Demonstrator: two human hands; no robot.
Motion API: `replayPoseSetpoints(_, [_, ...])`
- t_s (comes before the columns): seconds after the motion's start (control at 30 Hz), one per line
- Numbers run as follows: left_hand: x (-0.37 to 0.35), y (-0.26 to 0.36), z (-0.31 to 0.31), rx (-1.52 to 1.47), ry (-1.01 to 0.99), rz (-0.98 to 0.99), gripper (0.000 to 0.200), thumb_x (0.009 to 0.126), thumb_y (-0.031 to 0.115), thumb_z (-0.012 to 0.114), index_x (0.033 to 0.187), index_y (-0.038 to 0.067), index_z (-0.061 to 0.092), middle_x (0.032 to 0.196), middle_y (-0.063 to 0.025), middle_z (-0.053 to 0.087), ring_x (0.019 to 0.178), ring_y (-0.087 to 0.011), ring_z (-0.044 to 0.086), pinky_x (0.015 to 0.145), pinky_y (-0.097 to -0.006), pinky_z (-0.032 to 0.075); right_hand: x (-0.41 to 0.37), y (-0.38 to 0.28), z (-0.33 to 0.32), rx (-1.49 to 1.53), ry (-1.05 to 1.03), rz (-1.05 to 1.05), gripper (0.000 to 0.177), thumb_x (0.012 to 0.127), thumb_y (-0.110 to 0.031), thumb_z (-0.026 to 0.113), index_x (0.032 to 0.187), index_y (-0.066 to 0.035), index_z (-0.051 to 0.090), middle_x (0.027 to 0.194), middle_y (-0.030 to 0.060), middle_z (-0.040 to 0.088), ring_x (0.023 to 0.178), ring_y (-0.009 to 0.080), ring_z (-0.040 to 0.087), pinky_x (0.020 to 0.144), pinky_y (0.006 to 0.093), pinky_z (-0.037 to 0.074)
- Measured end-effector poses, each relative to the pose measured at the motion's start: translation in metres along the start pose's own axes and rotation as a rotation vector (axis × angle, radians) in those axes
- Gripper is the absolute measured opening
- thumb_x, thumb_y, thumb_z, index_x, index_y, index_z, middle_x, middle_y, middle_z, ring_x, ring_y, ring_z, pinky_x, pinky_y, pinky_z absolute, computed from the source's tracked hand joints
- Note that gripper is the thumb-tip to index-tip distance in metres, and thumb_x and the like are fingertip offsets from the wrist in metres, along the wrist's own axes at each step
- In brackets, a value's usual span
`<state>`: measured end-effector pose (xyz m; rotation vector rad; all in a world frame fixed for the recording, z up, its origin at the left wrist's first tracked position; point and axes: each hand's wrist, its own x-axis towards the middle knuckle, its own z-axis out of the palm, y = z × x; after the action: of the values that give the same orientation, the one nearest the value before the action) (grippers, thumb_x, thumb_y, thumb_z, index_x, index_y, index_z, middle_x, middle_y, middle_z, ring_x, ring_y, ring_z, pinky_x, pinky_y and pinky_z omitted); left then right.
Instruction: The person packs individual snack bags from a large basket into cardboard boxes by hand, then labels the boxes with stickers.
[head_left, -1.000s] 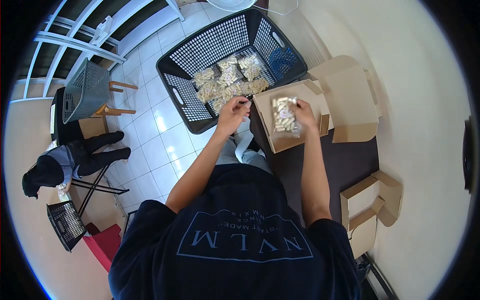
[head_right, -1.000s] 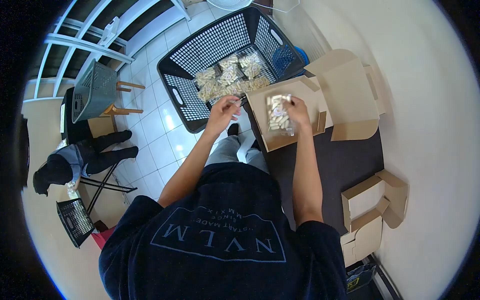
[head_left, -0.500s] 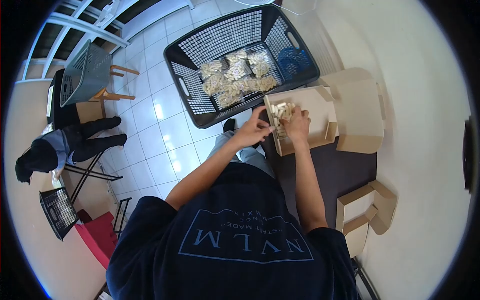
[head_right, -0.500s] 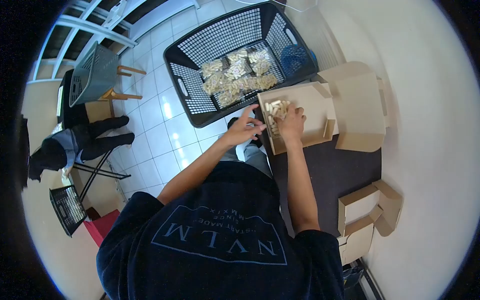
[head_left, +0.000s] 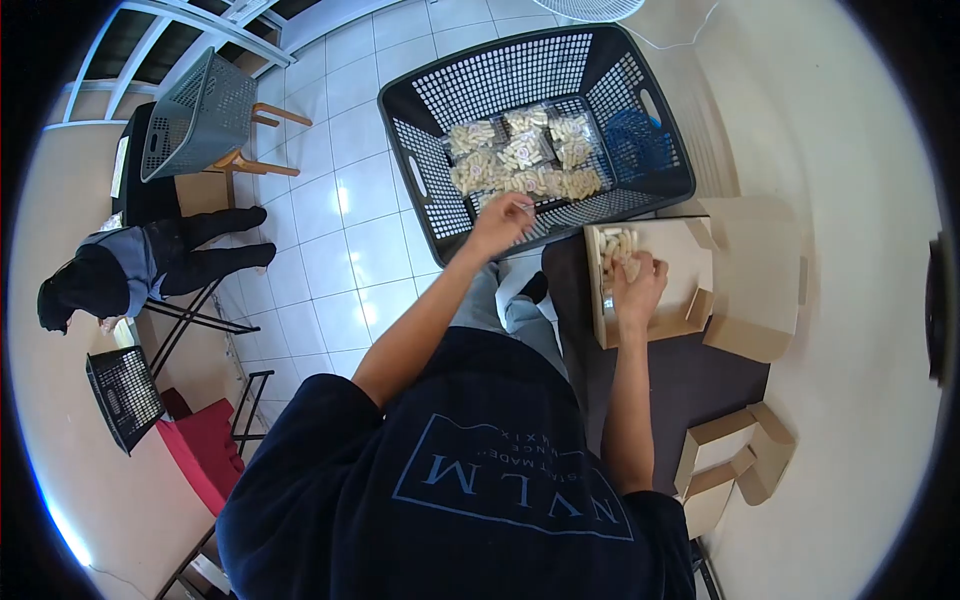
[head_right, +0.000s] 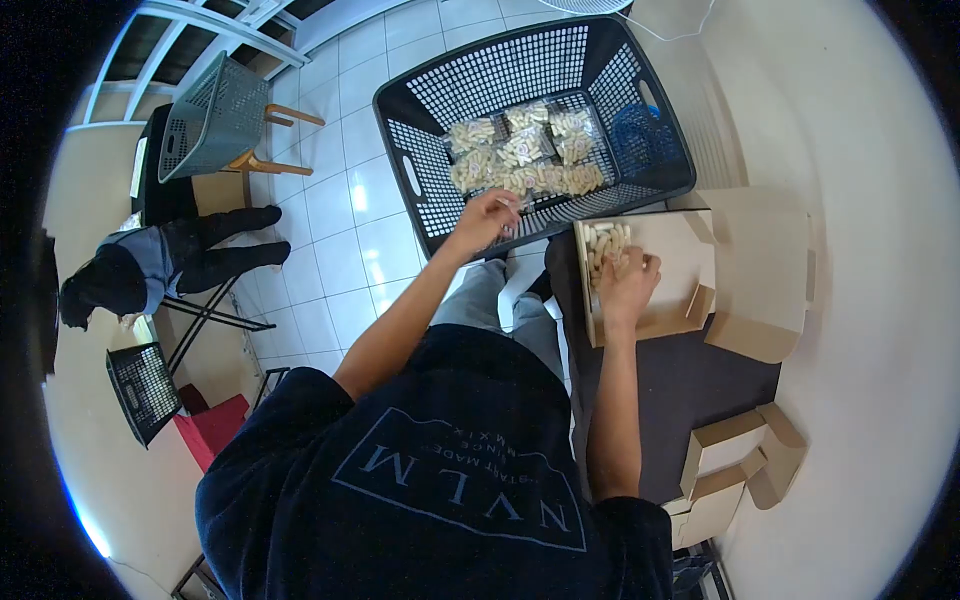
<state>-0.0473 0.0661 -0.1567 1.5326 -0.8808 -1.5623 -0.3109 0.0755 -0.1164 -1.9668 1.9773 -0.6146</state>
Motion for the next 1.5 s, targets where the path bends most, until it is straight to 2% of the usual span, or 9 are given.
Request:
replayPoseSetpoints(0.1, [0.058, -0.030, -0.051, 0.035, 0.141, 0.071, 0.024, 0.080, 0.007, 0.064, 0.103, 0.004, 0.061, 0.074, -0.0102, 0.067, 0.069, -0.0154, 0.064, 0.059, -0.0301, 0.051, -0.009, 0.000, 0.012, -0.013, -0.179, 0.135, 0.020, 0.077, -0.008, 0.070, 0.095, -0.001, 0.064, 0.089, 0.0138, 0.059, 0.085, 0.0316, 0.057, 0.078, 0.0407, 0.047])
replayPoseSetpoints(0.27, [0.139, -0.069, -0.105, 0.676, 0.372, 0.026, 0.023, 0.073, 0.012, 0.065, 0.095, 0.005, 0.064, 0.078, -0.0158, 0.069, 0.078, -0.0336, 0.067, 0.075, -0.0413, 0.053, -0.013, -0.007, 0.002, 0.241, -0.072, 0.213, 0.017, 0.081, -0.009, 0.068, 0.094, 0.001, 0.065, 0.090, 0.0151, 0.061, 0.078, 0.0268, 0.062, 0.071, 0.0350, 0.049])
replayPoseSetpoints(0.43, [0.200, -0.074, -0.137, 0.884, 0.299, -0.341, 0.047, 0.074, 0.015, 0.065, 0.120, 0.008, 0.056, 0.128, -0.0195, 0.051, 0.119, -0.0355, 0.052, 0.098, -0.0414, 0.046, -0.034, 0.004, -0.027, 0.340, -0.096, 0.533, 0.016, 0.089, -0.012, 0.064, 0.096, 0.002, 0.062, 0.088, 0.0094, 0.063, 0.075, 0.0158, 0.061, 0.064, 0.0290, 0.050])
replayPoseSetpoints(0.8, [0.279, -0.087, -0.152, 1.166, 0.163, -0.337, 0.091, 0.072, 0.035, 0.078, 0.146, 0.017, 0.028, 0.149, -0.0155, 0.030, 0.137, -0.0384, 0.027, 0.109, -0.0523, 0.031, -0.065, -0.057, -0.057, 0.413, -0.034, 0.855, 0.015, 0.091, -0.012, 0.061, 0.095, 0.002, 0.062, 0.077, 0.0066, 0.063, 0.066, 0.0118, 0.059, 0.057, 0.0249, 0.049])
replayPoseSetpoints(1.0, [0.278, -0.078, -0.142, 1.187, 0.172, -0.406, 0.080, 0.072, 0.028, 0.078, 0.138, 0.006, 0.037, 0.139, -0.0178, 0.041, 0.134, -0.0376, 0.030, 0.106, -0.0540, 0.029, -0.074, -0.070, -0.056, 0.406, -0.024, 0.883, 0.017, 0.091, -0.013, 0.061, 0.096, 0.003, 0.062, 0.078, 0.0071, 0.063, 0.069, 0.0121, 0.059, 0.059, 0.0247, 0.049])
replayPoseSetpoints(1.2, [0.292, -0.113, -0.152, 0.985, 0.139, -0.346, 0.061, 0.069, 0.027, 0.075, 0.120, 0.001, 0.058, 0.140, -0.0194, 0.043, 0.123, -0.0380, 0.048, 0.102, -0.0408, 0.040, -0.052, -0.087, -0.059, 0.478, -0.014, 0.823, 0.019, 0.093, -0.017, 0.061, 0.098, 0.001, 0.061, 0.083, 0.0068, 0.063, 0.075, 0.0126, 0.061, 0.061, 0.0245, 0.049])
replayPoseSetpoints(1.23, [0.279, -0.086, -0.150, 0.866, 0.036, -0.337, 0.061, 0.068, 0.025, 0.076, 0.120, -0.002, 0.057, 0.138, -0.0218, 0.046, 0.118, -0.0376, 0.054, 0.096, -0.0325, 0.046, -0.046, -0.089, -0.061, 0.506, -0.007, 0.807, 0.018, 0.093, -0.016, 0.061, 0.098, 0.002, 0.061, 0.082, 0.0067, 0.063, 0.074, 0.0122, 0.061, 0.062, 0.0244, 0.049])
replayPoseSetpoints(1.4, [0.213, -0.026, -0.107, 0.217, 0.080, 0.077, 0.061, 0.072, 0.009, 0.077, 0.124, -0.001, 0.046, 0.125, -0.0178, 0.056, 0.107, -0.0275, 0.059, 0.092, -0.0339, 0.048, 0.002, -0.119, -0.056, 0.654, -0.008, 0.674, 0.015, 0.089, -0.007, 0.060, 0.100, 0.004, 0.060, 0.083, 0.0067, 0.063, 0.073, 0.0107, 0.058, 0.063, 0.0230, 0.047])
replayPoseSetpoints(1.5, [0.134, 0.060, -0.073, -0.109, -0.097, 0.073, 0.062, 0.075, 0.004, 0.074, 0.126, 0.000, 0.040, 0.116, -0.0140, 0.057, 0.104, -0.0224, 0.058, 0.089, -0.0327, 0.049, 0.034, -0.145, -0.041, 0.883, -0.123, 0.645, 0.026, 0.090, -0.012, 0.064, 0.108, 0.004, 0.056, 0.100, 0.0112, 0.061, 0.085, 0.0155, 0.062, 0.069, 0.0250, 0.051])
